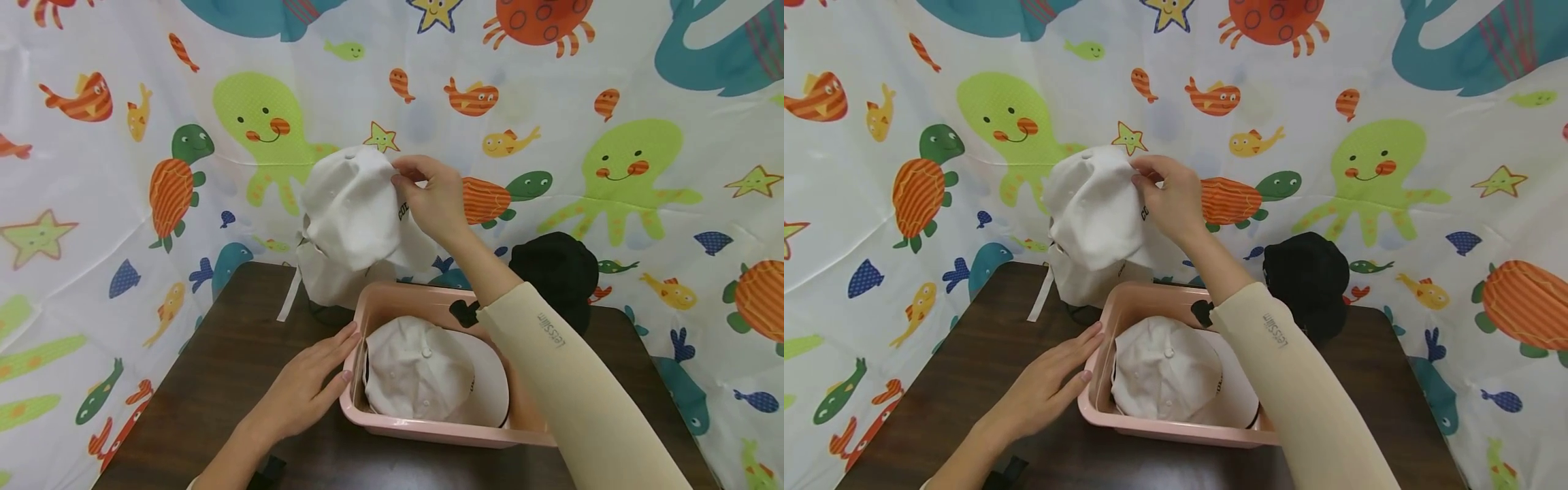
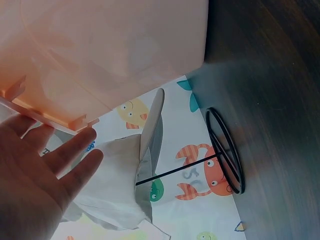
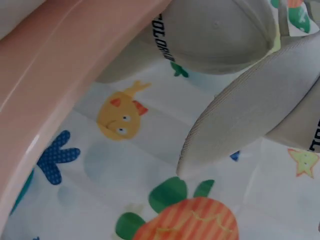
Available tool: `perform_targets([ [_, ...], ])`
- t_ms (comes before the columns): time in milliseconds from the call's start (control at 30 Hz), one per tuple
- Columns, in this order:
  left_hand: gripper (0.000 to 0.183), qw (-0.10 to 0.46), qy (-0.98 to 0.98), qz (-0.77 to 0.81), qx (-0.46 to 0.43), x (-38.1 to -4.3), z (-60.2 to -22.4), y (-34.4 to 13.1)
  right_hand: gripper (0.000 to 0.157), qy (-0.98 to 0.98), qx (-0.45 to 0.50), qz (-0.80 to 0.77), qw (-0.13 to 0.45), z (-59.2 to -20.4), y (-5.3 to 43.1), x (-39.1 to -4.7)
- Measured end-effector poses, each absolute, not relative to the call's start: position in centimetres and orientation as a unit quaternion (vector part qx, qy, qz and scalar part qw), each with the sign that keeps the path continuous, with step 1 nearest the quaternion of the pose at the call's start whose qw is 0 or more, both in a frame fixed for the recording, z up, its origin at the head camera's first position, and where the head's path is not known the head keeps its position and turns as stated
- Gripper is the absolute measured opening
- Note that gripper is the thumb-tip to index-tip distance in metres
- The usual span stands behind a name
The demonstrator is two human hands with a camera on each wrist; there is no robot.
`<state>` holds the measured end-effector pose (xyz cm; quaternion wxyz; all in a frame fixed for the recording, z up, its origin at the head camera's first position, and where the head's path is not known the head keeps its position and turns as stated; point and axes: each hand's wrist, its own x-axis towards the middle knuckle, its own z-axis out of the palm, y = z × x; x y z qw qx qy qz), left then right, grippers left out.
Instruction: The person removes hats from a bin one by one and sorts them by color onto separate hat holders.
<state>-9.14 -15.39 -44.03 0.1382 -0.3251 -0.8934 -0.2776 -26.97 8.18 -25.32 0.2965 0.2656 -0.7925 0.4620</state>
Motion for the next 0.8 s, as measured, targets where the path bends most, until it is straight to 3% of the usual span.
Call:
perform_targets([
  [800,0.056,0.141,-0.889,-0.28,-0.333,-9.3,-44.2,-15.5,0.019,-0.861,0.235,0.404,0.199,-30.6,4.9,-29.4],
])
